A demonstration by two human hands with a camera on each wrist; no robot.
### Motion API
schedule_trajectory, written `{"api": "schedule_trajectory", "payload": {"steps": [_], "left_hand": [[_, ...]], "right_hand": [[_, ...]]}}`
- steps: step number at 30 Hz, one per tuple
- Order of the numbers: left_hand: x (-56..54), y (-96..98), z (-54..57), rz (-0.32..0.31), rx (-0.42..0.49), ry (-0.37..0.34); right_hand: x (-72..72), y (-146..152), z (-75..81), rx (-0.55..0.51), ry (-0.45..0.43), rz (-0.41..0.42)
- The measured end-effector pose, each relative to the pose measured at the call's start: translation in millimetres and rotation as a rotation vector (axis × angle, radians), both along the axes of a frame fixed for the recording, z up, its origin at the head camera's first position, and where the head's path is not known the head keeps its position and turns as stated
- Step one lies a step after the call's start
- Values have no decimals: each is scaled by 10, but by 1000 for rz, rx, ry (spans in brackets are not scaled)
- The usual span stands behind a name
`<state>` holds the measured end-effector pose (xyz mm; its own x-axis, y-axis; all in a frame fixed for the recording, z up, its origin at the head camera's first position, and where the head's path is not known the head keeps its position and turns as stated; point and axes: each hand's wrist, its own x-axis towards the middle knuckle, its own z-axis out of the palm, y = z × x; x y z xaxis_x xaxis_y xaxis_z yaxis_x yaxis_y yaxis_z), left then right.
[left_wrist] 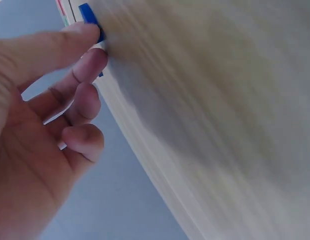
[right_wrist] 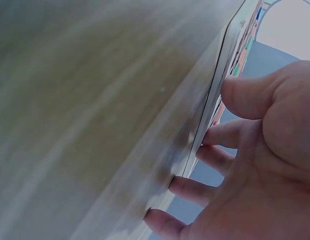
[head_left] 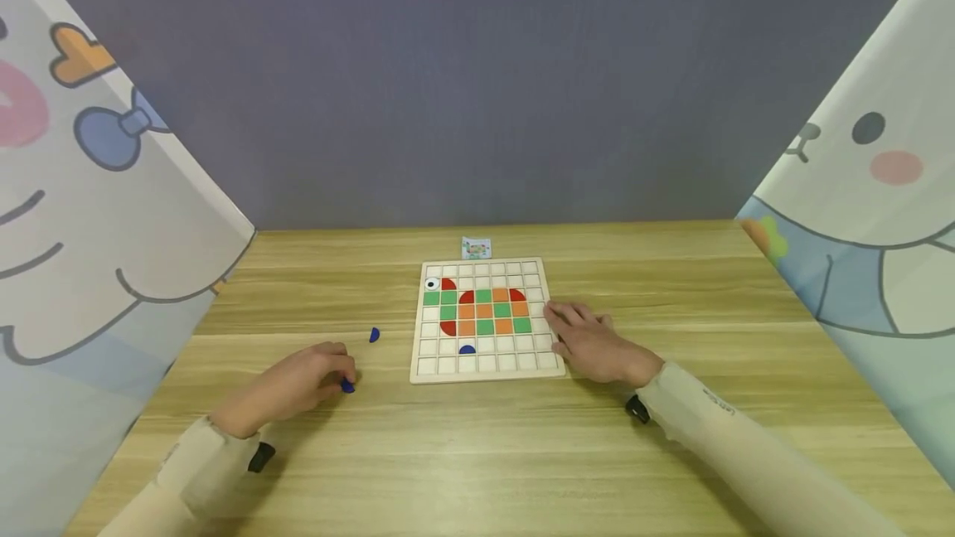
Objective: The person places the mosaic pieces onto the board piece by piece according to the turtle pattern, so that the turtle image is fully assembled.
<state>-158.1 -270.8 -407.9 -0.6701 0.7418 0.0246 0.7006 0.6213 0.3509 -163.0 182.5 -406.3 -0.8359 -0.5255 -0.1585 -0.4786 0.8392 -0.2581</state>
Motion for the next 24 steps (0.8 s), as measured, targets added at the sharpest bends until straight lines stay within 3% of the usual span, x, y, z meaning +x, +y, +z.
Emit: {"api": "schedule_trajectory", "payload": {"steps": [2,7,9,13,24], "left_hand": [[7,26,8,24,0,-4],[69,124,-16,229,-42,-33],[97,170,-23,285,-71,-51],[128,233,-11,254,-82,-46],[128,321,20,181,-45,80]], "right_hand": [[0,-5,-7,0,-1,0],[-2,-10,-19,4,2,1],[1,-11,-20,6,5,2],[5,-9,-31,10,7,-3],[10,-5,-16,-1,6,-8]]}}
